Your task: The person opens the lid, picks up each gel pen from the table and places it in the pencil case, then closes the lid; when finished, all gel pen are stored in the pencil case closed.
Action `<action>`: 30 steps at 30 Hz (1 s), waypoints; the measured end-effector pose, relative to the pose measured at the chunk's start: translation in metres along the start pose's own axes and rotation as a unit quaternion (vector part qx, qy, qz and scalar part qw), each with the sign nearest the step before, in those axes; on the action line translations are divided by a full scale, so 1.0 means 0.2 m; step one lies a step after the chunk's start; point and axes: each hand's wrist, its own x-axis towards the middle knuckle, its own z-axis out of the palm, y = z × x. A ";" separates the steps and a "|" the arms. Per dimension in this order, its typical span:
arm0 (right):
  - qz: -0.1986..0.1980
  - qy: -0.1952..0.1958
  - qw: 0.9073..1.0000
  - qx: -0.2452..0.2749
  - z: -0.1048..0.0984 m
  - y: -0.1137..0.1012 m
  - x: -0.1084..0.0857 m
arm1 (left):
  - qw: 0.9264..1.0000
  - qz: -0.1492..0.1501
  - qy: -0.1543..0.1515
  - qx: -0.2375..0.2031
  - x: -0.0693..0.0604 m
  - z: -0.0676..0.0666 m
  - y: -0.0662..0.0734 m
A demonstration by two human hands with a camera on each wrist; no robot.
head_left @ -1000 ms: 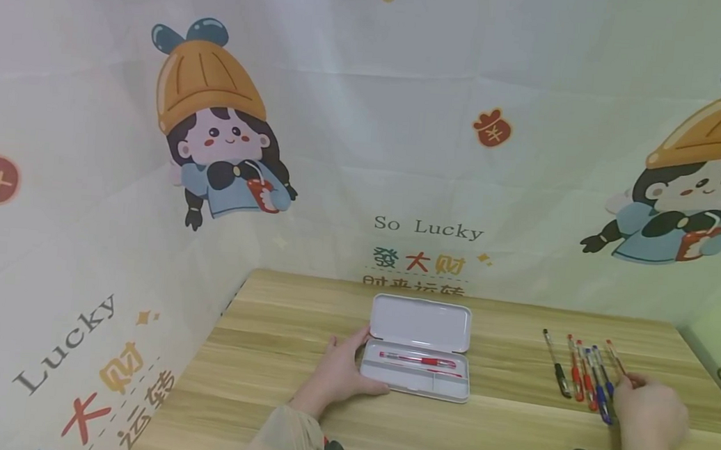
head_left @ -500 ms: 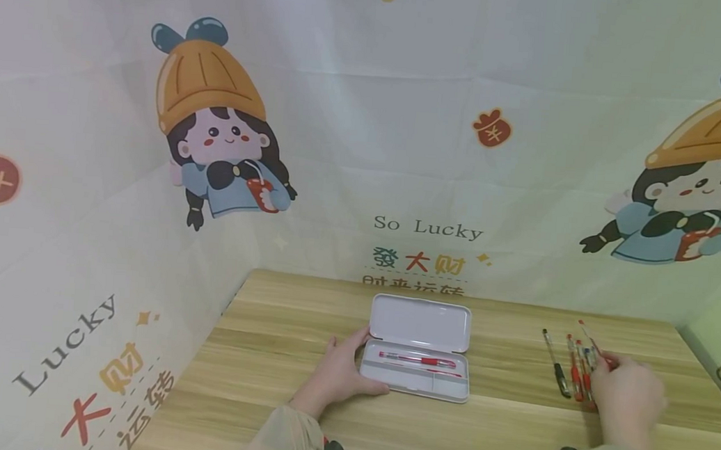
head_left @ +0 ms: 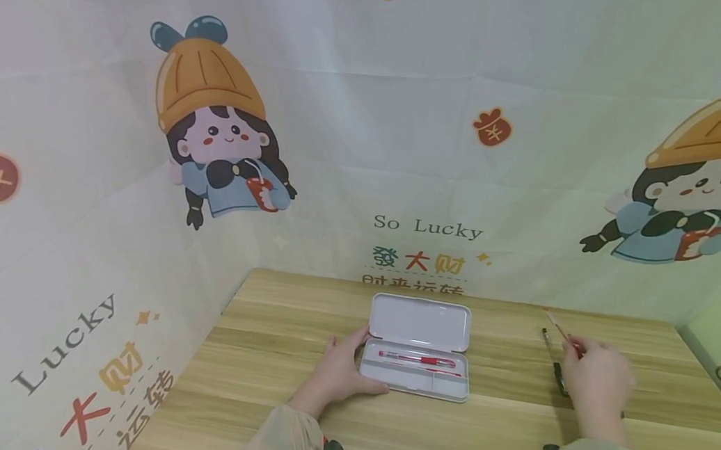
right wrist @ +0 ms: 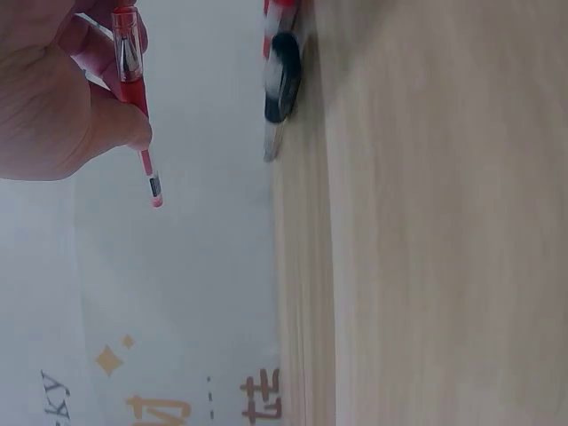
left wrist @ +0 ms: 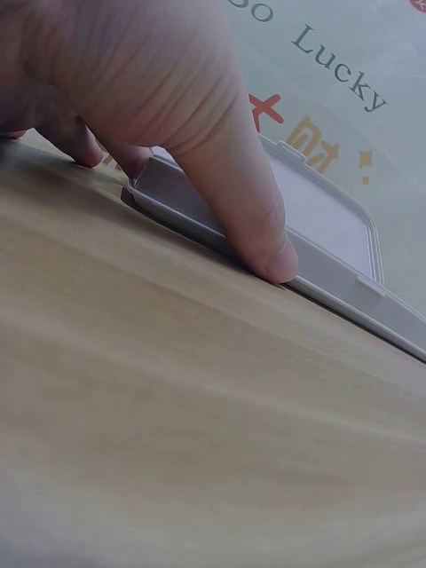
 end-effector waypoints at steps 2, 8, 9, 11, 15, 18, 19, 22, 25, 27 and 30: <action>-0.008 0.000 1.000 0.005 0.00 -0.03 -0.01 | 1.000 0.000 0.000 0.001 0.00 0.00 0.00; -0.042 0.015 0.998 0.037 0.04 -0.11 -0.03 | 1.000 0.000 0.001 0.006 0.01 0.00 -0.01; -0.049 0.020 0.998 0.042 0.05 -0.12 -0.03 | 1.000 0.000 0.002 0.005 0.01 0.00 -0.01; -0.059 0.024 0.997 0.053 0.06 -0.14 -0.04 | 1.000 0.001 0.002 0.005 0.01 0.01 -0.01; -0.071 0.025 0.995 0.059 0.09 -0.18 -0.05 | 1.000 0.002 0.001 0.001 0.01 0.01 -0.01; -0.081 0.023 0.995 0.059 0.11 -0.20 -0.06 | 1.000 0.001 0.000 0.001 0.00 0.00 0.00; -0.085 0.022 0.994 0.059 0.11 -0.21 -0.06 | 1.000 0.001 0.000 0.001 0.00 0.00 0.00; -0.094 0.022 0.993 0.062 0.12 -0.24 -0.07 | 1.000 0.000 0.000 0.002 0.00 0.00 0.00; -0.099 0.016 0.993 0.063 0.13 -0.28 -0.08 | 1.000 -0.001 -0.001 0.001 0.00 0.00 0.00; -0.100 0.006 0.993 0.065 0.13 -0.30 -0.09 | 1.000 -0.002 -0.001 0.001 0.00 0.00 0.00; -0.105 -0.009 0.992 0.065 0.13 -0.34 -0.10 | 1.000 -0.002 -0.001 0.001 0.00 0.00 -0.01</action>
